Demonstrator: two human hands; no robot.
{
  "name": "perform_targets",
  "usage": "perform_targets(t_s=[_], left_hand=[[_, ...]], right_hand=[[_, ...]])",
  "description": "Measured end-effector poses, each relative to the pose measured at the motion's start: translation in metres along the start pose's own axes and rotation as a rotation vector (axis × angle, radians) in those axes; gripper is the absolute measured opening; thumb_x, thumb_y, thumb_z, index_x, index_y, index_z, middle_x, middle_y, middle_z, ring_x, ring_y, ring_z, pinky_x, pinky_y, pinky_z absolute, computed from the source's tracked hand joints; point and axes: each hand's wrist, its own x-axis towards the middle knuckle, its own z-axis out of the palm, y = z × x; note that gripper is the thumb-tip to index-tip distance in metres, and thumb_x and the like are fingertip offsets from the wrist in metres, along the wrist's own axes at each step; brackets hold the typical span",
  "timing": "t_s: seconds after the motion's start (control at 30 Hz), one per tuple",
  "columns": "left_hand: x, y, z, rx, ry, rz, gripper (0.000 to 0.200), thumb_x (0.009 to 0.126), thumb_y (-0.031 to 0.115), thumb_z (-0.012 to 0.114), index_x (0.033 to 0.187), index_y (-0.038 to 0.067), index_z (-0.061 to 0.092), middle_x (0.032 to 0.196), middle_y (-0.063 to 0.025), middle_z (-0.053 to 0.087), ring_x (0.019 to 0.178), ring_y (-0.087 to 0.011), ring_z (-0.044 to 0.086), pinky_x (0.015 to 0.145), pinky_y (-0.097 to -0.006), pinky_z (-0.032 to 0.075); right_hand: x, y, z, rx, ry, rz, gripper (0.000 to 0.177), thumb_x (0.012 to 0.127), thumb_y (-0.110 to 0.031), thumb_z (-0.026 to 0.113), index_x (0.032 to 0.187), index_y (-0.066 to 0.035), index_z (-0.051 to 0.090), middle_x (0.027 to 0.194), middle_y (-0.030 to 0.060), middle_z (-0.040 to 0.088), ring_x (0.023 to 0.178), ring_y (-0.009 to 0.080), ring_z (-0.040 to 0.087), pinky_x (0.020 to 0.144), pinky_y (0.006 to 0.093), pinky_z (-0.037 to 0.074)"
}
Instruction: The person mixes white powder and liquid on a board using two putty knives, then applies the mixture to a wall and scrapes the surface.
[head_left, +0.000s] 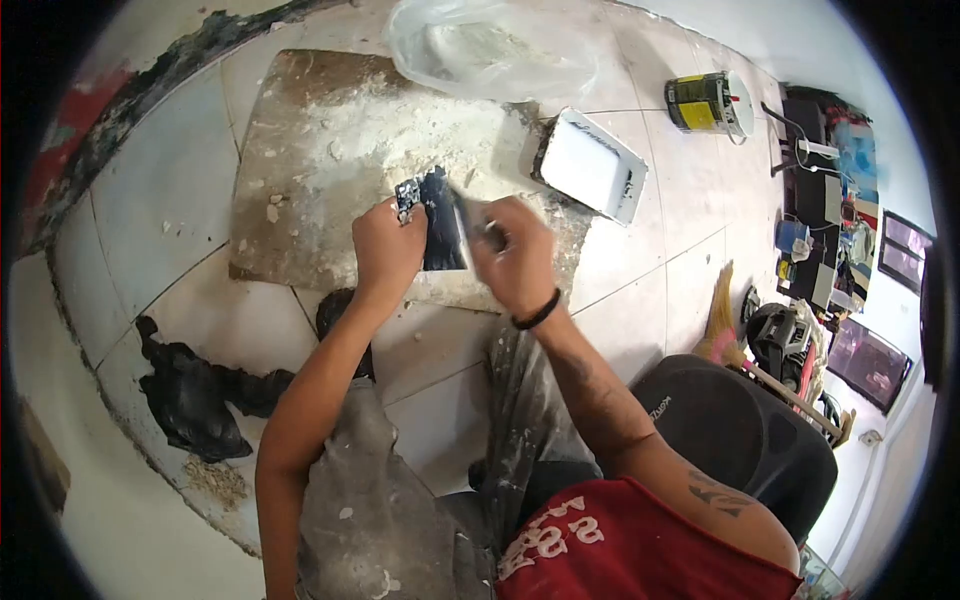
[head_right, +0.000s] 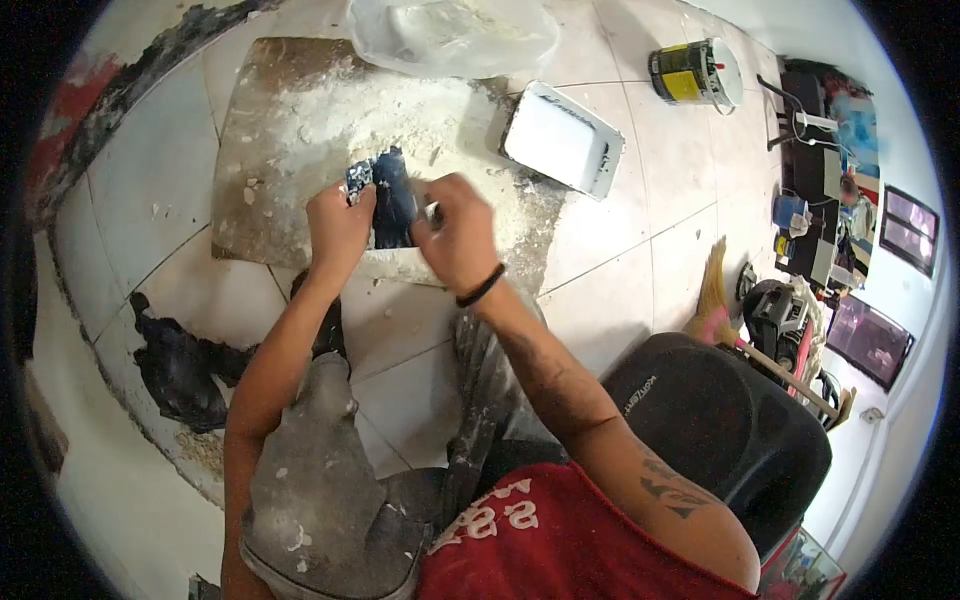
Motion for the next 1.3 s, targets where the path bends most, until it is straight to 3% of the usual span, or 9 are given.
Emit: perform_targets(t_s=[0.2,0.27,0.37,0.47,0.67,0.7,1.0,1.1,1.3], left_hand=[[-0.010,0.002,-0.001,-0.014,-0.041,0.028,0.021,0.079,0.015,0.062,0.072,-0.004,0.058,0.055,-0.0172,0.055,0.048,-0.0175,0.050,0.049,-0.0357,0.039],[-0.008,-0.013,0.003,-0.048,-0.025,0.037,0.022,0.079,0.016,0.063,0.072,-0.004,0.058,0.056,-0.0180,0.054,0.048,-0.0180,0.050,0.050,-0.0359,0.040],[-0.005,-0.013,-0.006,-0.007,0.001,0.042,0.023,0.077,0.015,0.062,0.066,-0.004,0.056,0.054,-0.0198,0.054,0.048,-0.0333,0.055,0.049,-0.0394,0.040],[-0.003,-0.015,-0.006,0.030,-0.032,-0.032,0.022,0.077,0.014,0.062,0.066,-0.004,0.055,0.054,-0.0196,0.053,0.047,-0.0334,0.053,0.049,-0.0397,0.040],[-0.005,-0.022,0.001,-0.150,-0.083,-0.063,0.023,0.077,0.014,0.061,0.064,-0.004,0.053,0.047,-0.0110,0.048,0.042,-0.0140,0.045,0.045,-0.0345,0.036],[-0.004,-0.039,0.006,-0.314,-0.141,-0.138,0.022,0.076,0.013,0.062,0.061,-0.002,0.054,0.048,-0.0029,0.047,0.045,-0.0073,0.041,0.043,-0.0305,0.034],[0.001,-0.036,-0.006,-0.588,-0.239,-0.385,0.014,0.074,0.006,0.063,0.062,0.001,0.057,0.057,0.0007,0.053,0.048,-0.0064,0.045,0.043,-0.0270,0.034],[0.001,-0.040,-0.005,-0.506,-0.362,-0.408,0.007,0.078,0.005,0.060,0.078,-0.001,0.062,0.073,-0.0055,0.063,0.059,-0.0106,0.058,0.052,-0.0249,0.045],[-0.010,-0.016,-0.001,-0.660,-0.326,-0.488,0.013,0.075,0.006,0.063,0.064,0.000,0.058,0.057,-0.0001,0.053,0.050,-0.0067,0.047,0.045,-0.0271,0.035]], right_hand=[[0.020,0.061,0.029,-0.089,-0.023,-0.029,0.017,0.065,0.001,0.059,0.082,0.002,0.063,0.078,0.0182,0.057,0.070,0.0342,0.057,0.063,0.0380,0.047],[0.022,0.072,0.017,-0.140,-0.012,0.041,0.020,0.064,0.000,0.061,0.083,0.002,0.064,0.076,0.0172,0.058,0.067,0.0308,0.058,0.060,0.0368,0.047],[0.016,0.054,-0.006,-0.124,0.012,0.029,0.023,0.064,0.001,0.061,0.087,0.001,0.065,0.075,0.0149,0.057,0.060,0.0265,0.057,0.057,0.0338,0.047],[-0.003,0.010,-0.019,-0.035,-0.070,0.052,0.030,0.064,0.003,0.059,0.093,-0.001,0.064,0.079,0.0127,0.056,0.059,0.0251,0.056,0.057,0.0323,0.047],[-0.002,0.038,0.012,-0.028,-0.217,-0.040,0.036,0.064,0.006,0.057,0.100,-0.001,0.061,0.091,0.0169,0.056,0.079,0.0348,0.058,0.069,0.0379,0.048],[0.006,0.056,0.013,-0.046,-0.222,-0.050,0.035,0.065,0.006,0.057,0.099,-0.001,0.062,0.089,0.0167,0.056,0.078,0.0345,0.058,0.069,0.0375,0.048],[-0.030,0.006,-0.047,0.011,-0.523,-0.151,0.041,0.058,0.007,0.060,0.097,-0.003,0.063,0.088,0.0127,0.056,0.078,0.0314,0.060,0.067,0.0374,0.050],[-0.025,0.020,-0.039,-0.043,-0.509,-0.165,0.041,0.058,0.009,0.059,0.097,-0.003,0.064,0.086,0.0133,0.056,0.077,0.0311,0.059,0.067,0.0369,0.049],[0.011,0.053,-0.043,-0.095,-0.374,-0.130,0.033,0.060,0.007,0.056,0.091,-0.001,0.064,0.082,0.0138,0.056,0.076,0.0317,0.058,0.068,0.0352,0.049]])
